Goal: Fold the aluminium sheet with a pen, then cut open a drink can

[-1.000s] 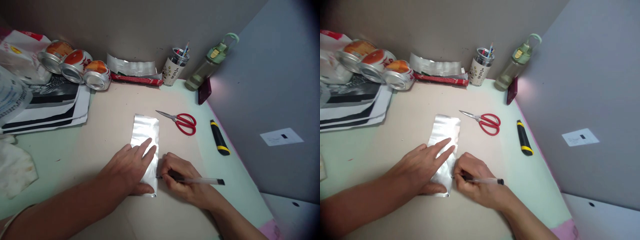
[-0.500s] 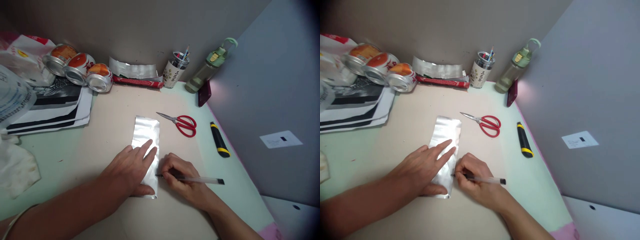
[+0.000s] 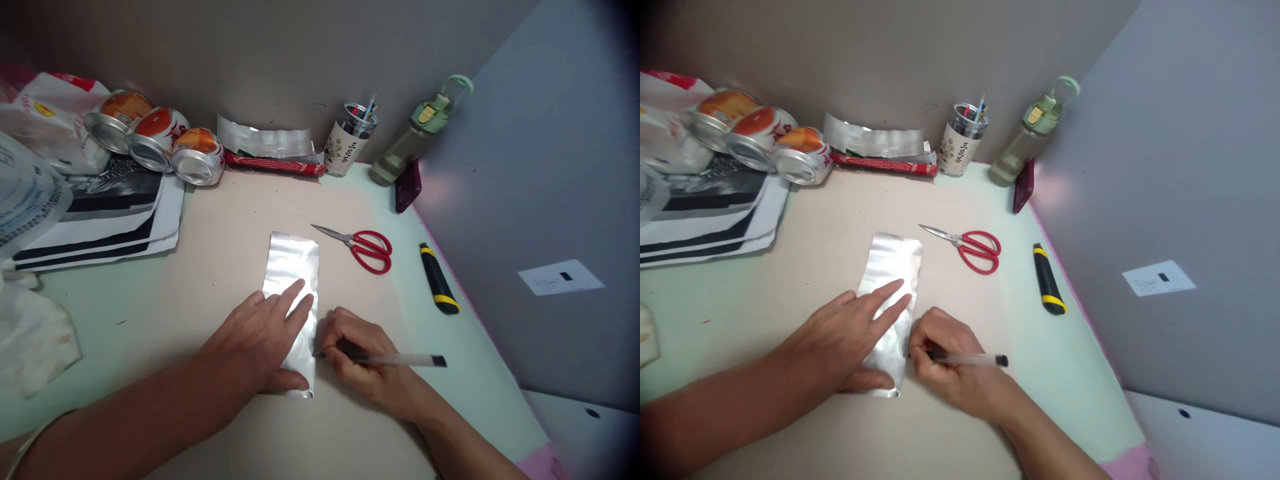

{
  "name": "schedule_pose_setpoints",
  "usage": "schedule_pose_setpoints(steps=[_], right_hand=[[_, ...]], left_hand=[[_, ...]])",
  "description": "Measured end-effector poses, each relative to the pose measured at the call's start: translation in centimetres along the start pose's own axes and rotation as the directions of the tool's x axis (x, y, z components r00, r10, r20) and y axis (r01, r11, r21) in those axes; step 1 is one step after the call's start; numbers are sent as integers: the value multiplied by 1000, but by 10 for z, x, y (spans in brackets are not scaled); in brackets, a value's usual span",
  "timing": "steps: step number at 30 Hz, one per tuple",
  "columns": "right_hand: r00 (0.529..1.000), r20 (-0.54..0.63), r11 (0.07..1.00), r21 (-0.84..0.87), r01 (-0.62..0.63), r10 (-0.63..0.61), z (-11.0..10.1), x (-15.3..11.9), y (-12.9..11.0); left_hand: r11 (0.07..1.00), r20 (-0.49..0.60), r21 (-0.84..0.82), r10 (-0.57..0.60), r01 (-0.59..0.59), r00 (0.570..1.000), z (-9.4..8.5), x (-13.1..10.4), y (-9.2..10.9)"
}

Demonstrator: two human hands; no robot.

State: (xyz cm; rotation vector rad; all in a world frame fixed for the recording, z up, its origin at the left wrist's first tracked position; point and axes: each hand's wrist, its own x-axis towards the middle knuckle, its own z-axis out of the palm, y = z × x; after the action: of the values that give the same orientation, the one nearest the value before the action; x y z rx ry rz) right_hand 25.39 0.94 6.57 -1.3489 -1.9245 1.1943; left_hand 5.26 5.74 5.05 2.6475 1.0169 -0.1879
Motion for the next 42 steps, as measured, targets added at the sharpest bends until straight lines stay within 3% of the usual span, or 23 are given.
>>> schedule_pose_setpoints(steps=[5, 9, 20, 34, 42], right_hand=[[993, -113, 999, 3, 32, -31, 4, -1, 2], [981, -176, 995, -68, 66, -77, 7, 0, 1], [984, -164, 990, -131, 54, -75, 9, 3, 0], [999, -27, 997, -67, 34, -36, 2, 0, -1], [996, 71, 994, -83, 66, -60, -3, -3, 4]], left_hand=[[1000, 29, -11, -11, 11, 1000, -2, 2, 0], [1000, -14, -10, -8, 8, 1000, 3, 1, -1], [1000, 28, -9, -4, 4, 1000, -3, 1, 0], [1000, 100, -9, -14, 15, 995, -9, 2, 1], [1000, 43, 11, -15, 14, 999, -4, 1, 1]])
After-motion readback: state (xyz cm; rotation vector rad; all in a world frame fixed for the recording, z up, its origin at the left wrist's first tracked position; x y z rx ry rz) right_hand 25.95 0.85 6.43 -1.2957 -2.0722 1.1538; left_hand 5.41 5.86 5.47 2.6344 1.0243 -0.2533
